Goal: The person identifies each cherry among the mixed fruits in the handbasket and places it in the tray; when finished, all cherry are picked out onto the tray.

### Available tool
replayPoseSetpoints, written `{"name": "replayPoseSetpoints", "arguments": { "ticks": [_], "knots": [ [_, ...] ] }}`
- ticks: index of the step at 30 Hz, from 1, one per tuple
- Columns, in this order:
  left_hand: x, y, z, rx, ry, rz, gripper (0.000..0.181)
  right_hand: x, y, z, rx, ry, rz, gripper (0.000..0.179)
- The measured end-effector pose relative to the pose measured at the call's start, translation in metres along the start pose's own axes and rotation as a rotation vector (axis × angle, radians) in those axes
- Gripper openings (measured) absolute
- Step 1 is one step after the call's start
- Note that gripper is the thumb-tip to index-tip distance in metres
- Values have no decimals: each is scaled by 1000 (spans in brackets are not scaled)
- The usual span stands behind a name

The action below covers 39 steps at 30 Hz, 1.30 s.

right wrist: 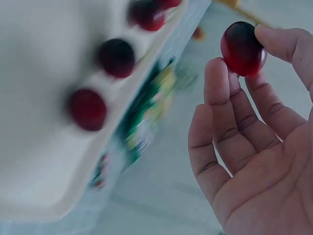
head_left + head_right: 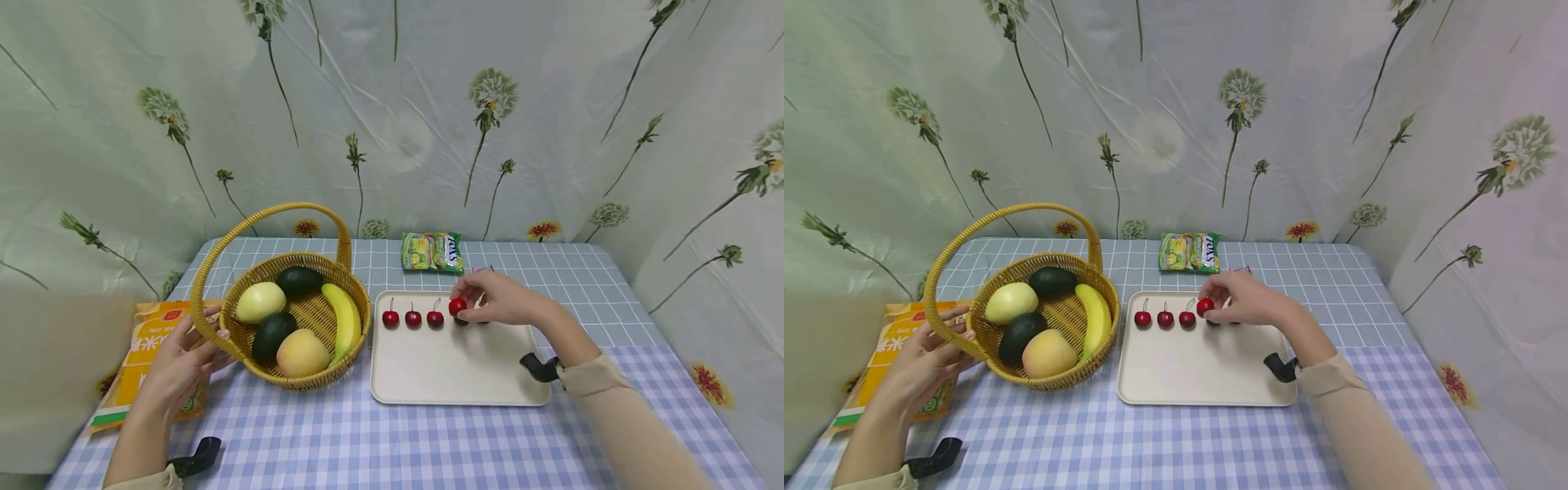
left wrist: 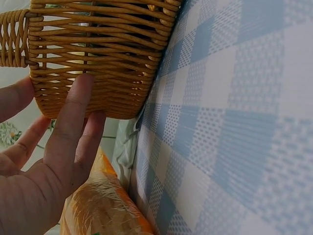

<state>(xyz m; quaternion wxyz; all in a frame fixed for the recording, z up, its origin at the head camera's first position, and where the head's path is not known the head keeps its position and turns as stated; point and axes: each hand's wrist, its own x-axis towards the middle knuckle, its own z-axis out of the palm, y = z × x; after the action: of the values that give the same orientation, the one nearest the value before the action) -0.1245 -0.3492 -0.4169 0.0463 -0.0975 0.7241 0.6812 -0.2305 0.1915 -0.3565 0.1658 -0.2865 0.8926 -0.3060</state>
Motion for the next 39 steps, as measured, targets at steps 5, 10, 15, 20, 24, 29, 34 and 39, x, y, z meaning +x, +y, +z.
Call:
{"name": "replayPoseSetpoints", "arguments": {
  "ticks": [5,10,15,20,24,29,34,39],
  "knots": [
    [0,-1,0,-4,-7,9,59,-27,35,-1,4,82,69,25],
    [0,0,1,1,2,-2,60,-42,57,-1,14,120,116,27],
    [0,0,0,-2,6,-8,61,-47,72,1,30,121,146,26],
    [1,0,-1,-17,0,-4,61,-47,83,5,22,116,165,26],
    [2,0,-1,2,-3,-9,63,-47,88,8,9,117,185,27],
    [3,0,-2,-4,3,-10,64,-47,87,8,9,142,204,28],
    [4,-1,-3,-7,-5,1,63,-48,87,8,1,136,216,30],
    [4,-2,-5,20,-11,22,69,-46,88,9,-6,133,212,32]
  ]
}}
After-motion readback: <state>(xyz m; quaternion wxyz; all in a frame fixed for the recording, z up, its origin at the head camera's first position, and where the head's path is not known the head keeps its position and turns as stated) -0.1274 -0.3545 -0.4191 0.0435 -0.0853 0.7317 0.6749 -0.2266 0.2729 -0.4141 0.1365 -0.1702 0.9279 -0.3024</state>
